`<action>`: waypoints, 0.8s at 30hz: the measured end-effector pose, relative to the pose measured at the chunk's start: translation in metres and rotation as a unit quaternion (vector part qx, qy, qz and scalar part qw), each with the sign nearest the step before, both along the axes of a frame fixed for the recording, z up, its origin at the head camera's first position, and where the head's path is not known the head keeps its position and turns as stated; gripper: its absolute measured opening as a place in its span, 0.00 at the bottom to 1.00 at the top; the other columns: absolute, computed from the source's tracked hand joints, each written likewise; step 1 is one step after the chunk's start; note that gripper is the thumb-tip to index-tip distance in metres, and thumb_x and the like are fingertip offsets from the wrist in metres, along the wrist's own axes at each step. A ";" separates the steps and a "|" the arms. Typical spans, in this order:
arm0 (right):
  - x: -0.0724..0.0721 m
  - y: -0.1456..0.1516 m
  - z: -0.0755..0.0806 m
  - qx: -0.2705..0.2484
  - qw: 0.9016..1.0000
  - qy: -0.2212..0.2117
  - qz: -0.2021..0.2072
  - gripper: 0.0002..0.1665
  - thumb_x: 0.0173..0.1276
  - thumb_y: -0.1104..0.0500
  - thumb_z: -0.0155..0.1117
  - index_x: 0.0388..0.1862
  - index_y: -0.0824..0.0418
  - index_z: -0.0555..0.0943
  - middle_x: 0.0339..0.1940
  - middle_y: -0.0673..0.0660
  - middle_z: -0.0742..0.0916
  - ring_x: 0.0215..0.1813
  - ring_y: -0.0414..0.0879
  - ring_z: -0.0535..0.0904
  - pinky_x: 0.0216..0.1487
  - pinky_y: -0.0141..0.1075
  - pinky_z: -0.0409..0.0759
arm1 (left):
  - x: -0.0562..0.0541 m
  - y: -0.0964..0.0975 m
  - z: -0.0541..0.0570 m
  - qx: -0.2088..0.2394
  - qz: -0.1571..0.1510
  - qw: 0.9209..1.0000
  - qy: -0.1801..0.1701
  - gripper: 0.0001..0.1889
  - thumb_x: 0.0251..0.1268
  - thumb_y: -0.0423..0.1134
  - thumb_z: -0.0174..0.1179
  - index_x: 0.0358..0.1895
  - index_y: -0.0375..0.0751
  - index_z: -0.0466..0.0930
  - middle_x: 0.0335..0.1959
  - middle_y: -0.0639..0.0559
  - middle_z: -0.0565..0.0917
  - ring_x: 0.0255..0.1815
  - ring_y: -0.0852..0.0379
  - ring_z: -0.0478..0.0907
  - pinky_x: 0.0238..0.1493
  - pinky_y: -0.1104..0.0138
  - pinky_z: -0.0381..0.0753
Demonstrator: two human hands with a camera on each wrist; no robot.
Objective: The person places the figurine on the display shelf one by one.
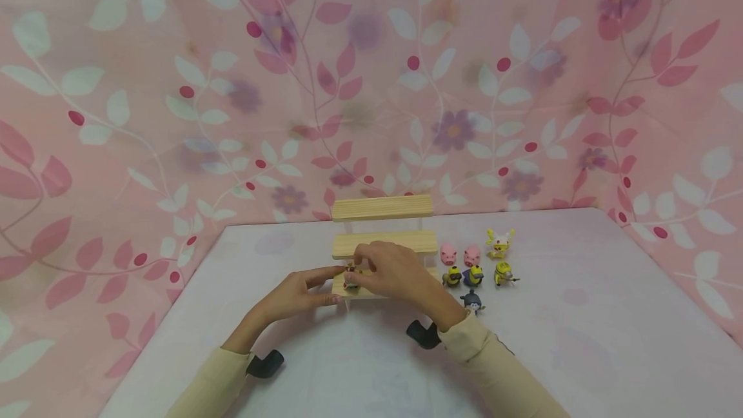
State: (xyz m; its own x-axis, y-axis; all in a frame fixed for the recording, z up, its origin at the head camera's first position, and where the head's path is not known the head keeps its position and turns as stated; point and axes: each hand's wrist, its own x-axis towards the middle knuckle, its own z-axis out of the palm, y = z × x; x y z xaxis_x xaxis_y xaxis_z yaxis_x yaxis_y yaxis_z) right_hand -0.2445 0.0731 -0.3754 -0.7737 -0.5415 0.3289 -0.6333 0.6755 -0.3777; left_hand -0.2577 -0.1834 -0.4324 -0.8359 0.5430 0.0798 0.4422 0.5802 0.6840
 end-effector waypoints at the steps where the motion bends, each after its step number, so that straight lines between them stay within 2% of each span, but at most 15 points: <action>1: 0.001 0.001 0.001 0.000 1.000 0.002 0.000 0.13 0.63 0.41 0.70 0.39 0.45 0.82 0.23 0.42 0.75 0.24 0.37 0.68 0.22 0.31 0.64 | 0.000 0.000 0.000 0.000 0.001 1.000 0.001 0.32 0.60 0.57 0.68 0.68 0.60 0.74 0.66 0.63 0.74 0.68 0.55 0.69 0.64 0.52 0.71; 7: 0.007 0.011 0.008 0.003 1.000 0.009 -0.002 0.15 0.63 0.41 0.70 0.40 0.47 0.82 0.23 0.41 0.74 0.23 0.37 0.66 0.21 0.31 0.63 | 0.000 -0.001 -0.001 -0.004 0.004 1.000 0.005 0.32 0.59 0.57 0.68 0.68 0.60 0.74 0.66 0.62 0.74 0.68 0.55 0.69 0.64 0.52 0.71; 17: 0.014 0.036 0.012 0.028 1.000 0.010 -0.005 0.15 0.65 0.40 0.69 0.41 0.47 0.82 0.25 0.41 0.74 0.24 0.36 0.67 0.24 0.31 0.67 | -0.001 -0.002 -0.002 -0.005 0.004 1.000 0.006 0.32 0.59 0.58 0.68 0.68 0.62 0.73 0.66 0.61 0.74 0.68 0.54 0.69 0.64 0.52 0.71; 24: 0.022 0.050 0.010 0.025 1.000 0.007 -0.007 0.14 0.65 0.41 0.69 0.41 0.47 0.82 0.25 0.42 0.73 0.20 0.35 0.62 0.19 0.30 0.60 | 0.000 -0.003 -0.002 0.000 0.003 1.000 0.012 0.32 0.59 0.57 0.69 0.68 0.61 0.74 0.66 0.60 0.75 0.68 0.54 0.69 0.64 0.52 0.71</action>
State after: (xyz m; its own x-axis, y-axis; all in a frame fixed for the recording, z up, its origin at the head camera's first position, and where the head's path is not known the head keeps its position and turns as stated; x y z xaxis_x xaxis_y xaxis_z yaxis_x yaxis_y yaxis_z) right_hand -0.2223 0.1230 -0.3651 -0.7769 -0.5472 0.3114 -0.6286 0.7022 -0.3343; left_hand -0.2578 -0.1861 -0.4347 -0.8368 0.5384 0.0996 0.4551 0.5827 0.6733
